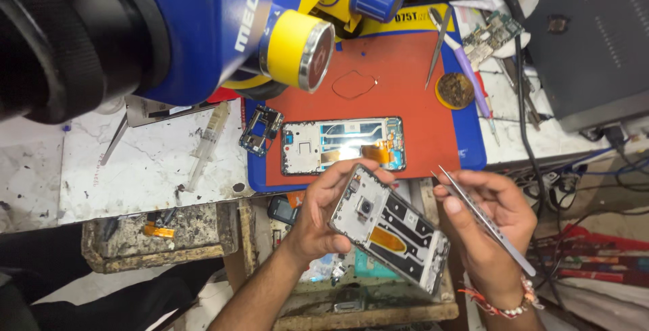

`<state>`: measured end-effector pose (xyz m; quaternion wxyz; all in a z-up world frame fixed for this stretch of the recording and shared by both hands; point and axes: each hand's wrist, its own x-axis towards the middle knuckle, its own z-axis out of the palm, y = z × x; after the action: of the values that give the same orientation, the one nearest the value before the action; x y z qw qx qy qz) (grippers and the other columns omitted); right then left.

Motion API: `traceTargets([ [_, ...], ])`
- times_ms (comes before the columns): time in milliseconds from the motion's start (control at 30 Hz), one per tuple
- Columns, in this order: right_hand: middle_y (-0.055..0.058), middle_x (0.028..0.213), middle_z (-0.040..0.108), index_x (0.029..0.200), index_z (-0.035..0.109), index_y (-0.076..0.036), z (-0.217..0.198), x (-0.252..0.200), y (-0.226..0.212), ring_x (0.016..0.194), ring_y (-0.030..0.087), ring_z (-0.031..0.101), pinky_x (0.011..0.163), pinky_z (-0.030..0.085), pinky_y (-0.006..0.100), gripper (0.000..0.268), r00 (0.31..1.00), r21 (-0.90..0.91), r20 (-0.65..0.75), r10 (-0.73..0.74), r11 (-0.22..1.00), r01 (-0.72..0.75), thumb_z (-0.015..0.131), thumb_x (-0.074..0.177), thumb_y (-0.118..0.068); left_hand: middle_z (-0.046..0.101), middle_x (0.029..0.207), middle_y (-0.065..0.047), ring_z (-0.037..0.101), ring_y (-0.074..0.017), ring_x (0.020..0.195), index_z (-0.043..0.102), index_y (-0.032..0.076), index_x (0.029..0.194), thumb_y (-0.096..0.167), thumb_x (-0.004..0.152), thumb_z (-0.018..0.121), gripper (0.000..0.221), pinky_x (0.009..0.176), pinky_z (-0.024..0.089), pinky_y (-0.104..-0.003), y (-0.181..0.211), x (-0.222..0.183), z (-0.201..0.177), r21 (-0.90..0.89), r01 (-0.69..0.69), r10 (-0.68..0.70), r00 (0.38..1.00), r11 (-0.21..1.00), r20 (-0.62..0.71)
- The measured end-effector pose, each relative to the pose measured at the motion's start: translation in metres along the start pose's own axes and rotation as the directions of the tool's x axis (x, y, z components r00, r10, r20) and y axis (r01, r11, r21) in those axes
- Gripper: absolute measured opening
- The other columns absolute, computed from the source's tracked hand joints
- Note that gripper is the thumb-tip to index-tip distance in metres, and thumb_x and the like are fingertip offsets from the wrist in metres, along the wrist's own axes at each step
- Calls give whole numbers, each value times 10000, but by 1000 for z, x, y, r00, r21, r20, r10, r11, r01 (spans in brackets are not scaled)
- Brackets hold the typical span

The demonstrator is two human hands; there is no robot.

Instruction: The person uses tweezers and their hands to disassemble and reassemble internal components of a mobile phone on a repair bench.

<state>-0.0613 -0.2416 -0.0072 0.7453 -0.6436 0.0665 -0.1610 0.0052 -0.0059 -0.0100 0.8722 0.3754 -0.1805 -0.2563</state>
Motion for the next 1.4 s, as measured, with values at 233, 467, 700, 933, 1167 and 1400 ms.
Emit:
traceTargets([
  [233, 199, 1204, 742, 1225, 639, 59, -13, 6, -12, 1042, 190, 732, 908, 588, 287, 321, 998, -8, 46, 32, 999, -32, 704, 911, 45, 587, 1462, -245, 600, -298, 1360, 421, -27, 1456, 414, 694, 988, 1047, 1216, 490, -460, 0, 4, 0, 44, 45, -46, 998, 998, 32],
  [467, 213, 1121, 736, 1247, 626, 74, -17, 4, -20, 1001, 236, 744, 935, 599, 338, 277, 998, 16, 36, -50, 999, 49, 669, 978, 26, 578, 1481, -253, 578, -299, 1412, 414, 0, 1454, 426, 699, 979, 1036, 1247, 468, -480, 11, 0, 5, 75, 22, -24, 999, 997, 32],
  [700, 230, 1089, 745, 1245, 551, 31, 20, -22, -38, 997, 257, 773, 912, 644, 388, 244, 991, 109, 79, -111, 989, 102, 647, 1021, 6, 549, 1527, -231, 541, -313, 1462, 391, 20, 1496, 393, 763, 958, 999, 1305, 428, -499, 20, -8, 6, 59, -30, 27, 998, 998, 55],
  [933, 174, 1055, 776, 1141, 588, 23, 79, -30, -60, 1046, 235, 787, 909, 650, 305, 229, 964, -290, 185, -193, 926, 241, 698, 941, 38, 531, 1509, -190, 510, -295, 1476, 388, 63, 1556, 291, 822, 956, 955, 1325, 409, -482, 13, -8, 1, 14, -110, 107, 985, 994, 138],
  [1167, 155, 1081, 777, 1098, 673, 31, 90, -21, -63, 1056, 217, 787, 894, 652, 278, 154, 956, -341, 217, -196, 903, 262, 713, 950, 40, 554, 1484, -178, 509, -284, 1414, 398, 91, 1519, 289, 840, 950, 897, 1282, 466, -479, 11, -12, -11, 47, -145, 135, 976, 988, 171],
  [1400, 126, 1066, 794, 1105, 715, -1, 90, -12, -69, 969, 168, 799, 846, 639, 253, 195, 935, -420, 286, -210, 850, 319, 757, 915, 3, 542, 1477, -169, 503, -272, 1418, 391, 102, 1528, 280, 849, 949, 896, 1246, 431, -446, 10, -11, -10, 30, -136, 129, 977, 990, 171],
])
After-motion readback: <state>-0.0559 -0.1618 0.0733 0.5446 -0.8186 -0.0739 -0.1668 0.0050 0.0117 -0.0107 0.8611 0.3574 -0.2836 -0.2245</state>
